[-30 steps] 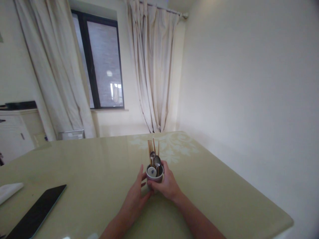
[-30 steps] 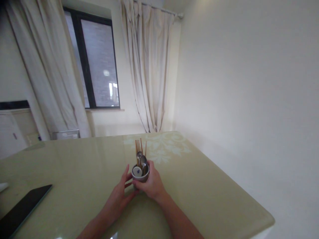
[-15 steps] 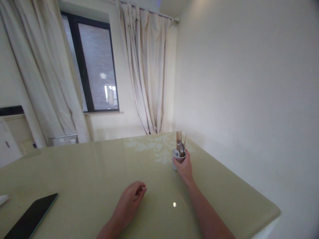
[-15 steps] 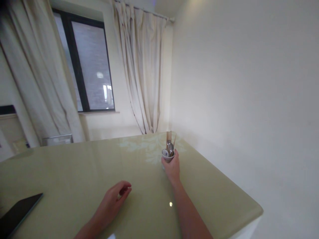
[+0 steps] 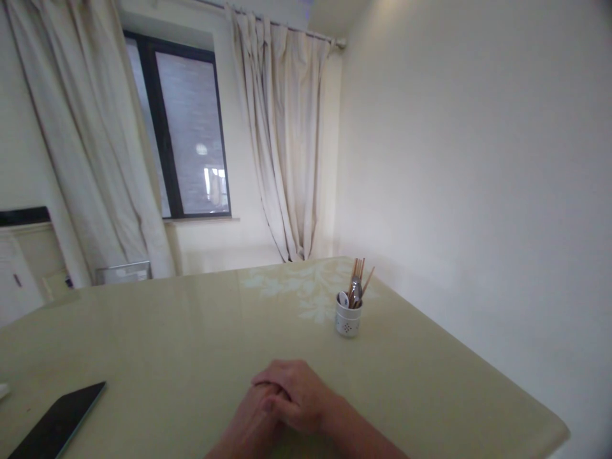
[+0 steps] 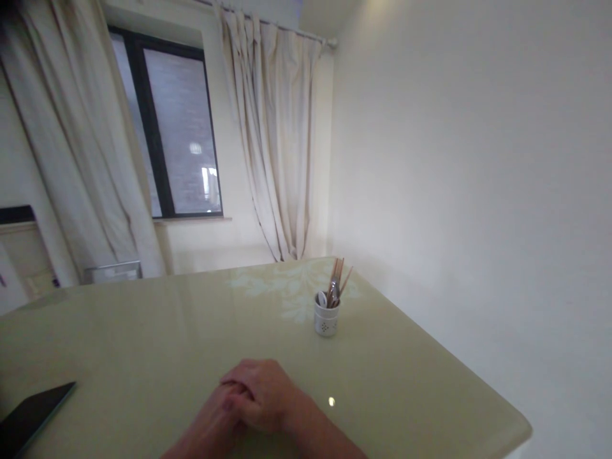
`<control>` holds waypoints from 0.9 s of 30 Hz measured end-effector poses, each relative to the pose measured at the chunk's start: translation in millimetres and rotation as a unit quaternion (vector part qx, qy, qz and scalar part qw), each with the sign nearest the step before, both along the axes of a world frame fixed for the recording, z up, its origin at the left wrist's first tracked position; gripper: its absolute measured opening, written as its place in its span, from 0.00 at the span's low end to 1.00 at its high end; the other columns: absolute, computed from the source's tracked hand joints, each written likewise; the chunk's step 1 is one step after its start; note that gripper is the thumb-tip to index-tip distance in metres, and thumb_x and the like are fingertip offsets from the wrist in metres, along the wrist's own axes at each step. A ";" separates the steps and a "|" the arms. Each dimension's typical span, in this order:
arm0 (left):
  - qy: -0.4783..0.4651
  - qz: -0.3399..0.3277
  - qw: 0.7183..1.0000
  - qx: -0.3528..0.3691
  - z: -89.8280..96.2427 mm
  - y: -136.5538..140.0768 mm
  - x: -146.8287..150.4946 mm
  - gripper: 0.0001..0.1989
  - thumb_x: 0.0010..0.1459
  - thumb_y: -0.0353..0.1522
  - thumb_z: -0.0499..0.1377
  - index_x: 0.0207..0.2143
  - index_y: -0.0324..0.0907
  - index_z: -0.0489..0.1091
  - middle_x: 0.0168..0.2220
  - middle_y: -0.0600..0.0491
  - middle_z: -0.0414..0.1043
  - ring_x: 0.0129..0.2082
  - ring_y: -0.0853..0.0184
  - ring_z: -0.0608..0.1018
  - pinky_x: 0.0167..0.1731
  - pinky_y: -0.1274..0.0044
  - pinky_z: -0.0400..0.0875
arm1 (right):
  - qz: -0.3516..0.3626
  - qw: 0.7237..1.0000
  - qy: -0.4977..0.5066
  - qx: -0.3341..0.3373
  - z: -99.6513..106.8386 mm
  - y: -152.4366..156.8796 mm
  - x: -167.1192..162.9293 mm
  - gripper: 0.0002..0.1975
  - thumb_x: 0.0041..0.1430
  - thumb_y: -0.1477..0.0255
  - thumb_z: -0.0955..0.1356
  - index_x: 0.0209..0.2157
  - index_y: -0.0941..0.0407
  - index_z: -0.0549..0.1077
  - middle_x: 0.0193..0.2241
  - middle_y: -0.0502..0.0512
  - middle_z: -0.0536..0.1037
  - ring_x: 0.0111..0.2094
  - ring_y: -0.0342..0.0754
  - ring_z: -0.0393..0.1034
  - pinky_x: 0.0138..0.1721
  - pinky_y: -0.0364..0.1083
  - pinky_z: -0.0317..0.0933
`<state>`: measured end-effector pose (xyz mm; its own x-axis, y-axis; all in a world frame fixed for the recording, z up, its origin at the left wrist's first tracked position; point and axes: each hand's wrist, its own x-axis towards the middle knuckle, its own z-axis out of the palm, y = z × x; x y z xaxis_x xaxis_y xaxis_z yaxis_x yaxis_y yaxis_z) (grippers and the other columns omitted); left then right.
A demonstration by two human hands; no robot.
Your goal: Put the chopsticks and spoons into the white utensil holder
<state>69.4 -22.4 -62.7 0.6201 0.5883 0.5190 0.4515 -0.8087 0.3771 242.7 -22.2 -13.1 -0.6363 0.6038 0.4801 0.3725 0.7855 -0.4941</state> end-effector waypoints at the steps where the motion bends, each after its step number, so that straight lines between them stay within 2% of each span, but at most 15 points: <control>1: 0.011 -0.006 1.000 0.000 0.5 -1.5 1.3 0.17 0.64 0.29 0.58 0.52 0.51 0.79 0.46 0.49 0.84 0.45 0.60 0.84 0.46 0.73 0.81 | 0.010 1.000 -0.010 -0.018 -1.6 -0.9 -4.4 0.29 0.71 0.47 0.60 0.53 0.53 0.80 0.44 0.59 0.85 0.43 0.55 0.80 0.48 0.48 0.70; 4: 0.040 -0.002 0.999 -0.024 11.2 -9.4 7.5 0.24 0.59 0.25 0.57 0.55 0.52 0.78 0.50 0.49 0.84 0.49 0.59 0.83 0.51 0.70 0.81 | -0.017 0.999 0.005 -0.028 -5.6 1.1 -6.6 0.33 0.69 0.44 0.58 0.45 0.54 0.83 0.37 0.58 0.86 0.36 0.54 0.79 0.41 0.47 0.69; 8: 0.022 -0.019 0.999 -0.039 31.9 -18.9 15.9 0.25 0.58 0.23 0.56 0.53 0.51 0.79 0.45 0.50 0.84 0.49 0.57 0.83 0.53 0.69 0.80 | -0.036 0.999 0.020 -0.031 -8.5 4.2 -4.1 0.34 0.68 0.45 0.55 0.39 0.54 0.82 0.30 0.57 0.84 0.30 0.52 0.77 0.35 0.46 0.66; 10: 0.012 -0.027 0.999 -0.041 36.3 -19.6 17.4 0.24 0.58 0.23 0.57 0.52 0.51 0.80 0.42 0.51 0.85 0.49 0.57 0.84 0.53 0.69 0.81 | -0.042 0.999 0.015 -0.031 -9.7 4.8 -4.6 0.34 0.67 0.44 0.55 0.38 0.54 0.82 0.29 0.57 0.83 0.30 0.53 0.77 0.34 0.46 0.65; 17: 0.005 -0.008 0.998 -0.068 26.5 -11.6 20.0 0.22 0.58 0.24 0.55 0.49 0.50 0.80 0.44 0.50 0.85 0.46 0.57 0.85 0.49 0.69 0.82 | -0.054 0.998 0.012 -0.033 -11.5 8.2 -3.9 0.32 0.68 0.46 0.56 0.37 0.53 0.81 0.29 0.57 0.83 0.31 0.53 0.77 0.35 0.46 0.66; 21: 0.006 0.004 0.996 -0.090 23.3 -12.3 17.3 0.22 0.61 0.25 0.54 0.52 0.48 0.79 0.44 0.49 0.85 0.48 0.59 0.84 0.53 0.69 0.80 | -0.039 0.998 0.016 -0.036 -10.1 7.8 -2.8 0.34 0.71 0.46 0.54 0.40 0.54 0.81 0.34 0.59 0.85 0.35 0.54 0.80 0.39 0.47 0.68; 27: 0.002 -0.009 0.998 -0.062 13.2 -8.0 14.2 0.19 0.62 0.27 0.58 0.53 0.49 0.79 0.48 0.48 0.84 0.49 0.58 0.84 0.52 0.68 0.81 | -0.036 0.999 0.021 -0.030 -11.8 6.5 -0.6 0.38 0.71 0.43 0.52 0.41 0.55 0.82 0.34 0.60 0.85 0.36 0.54 0.80 0.38 0.47 0.68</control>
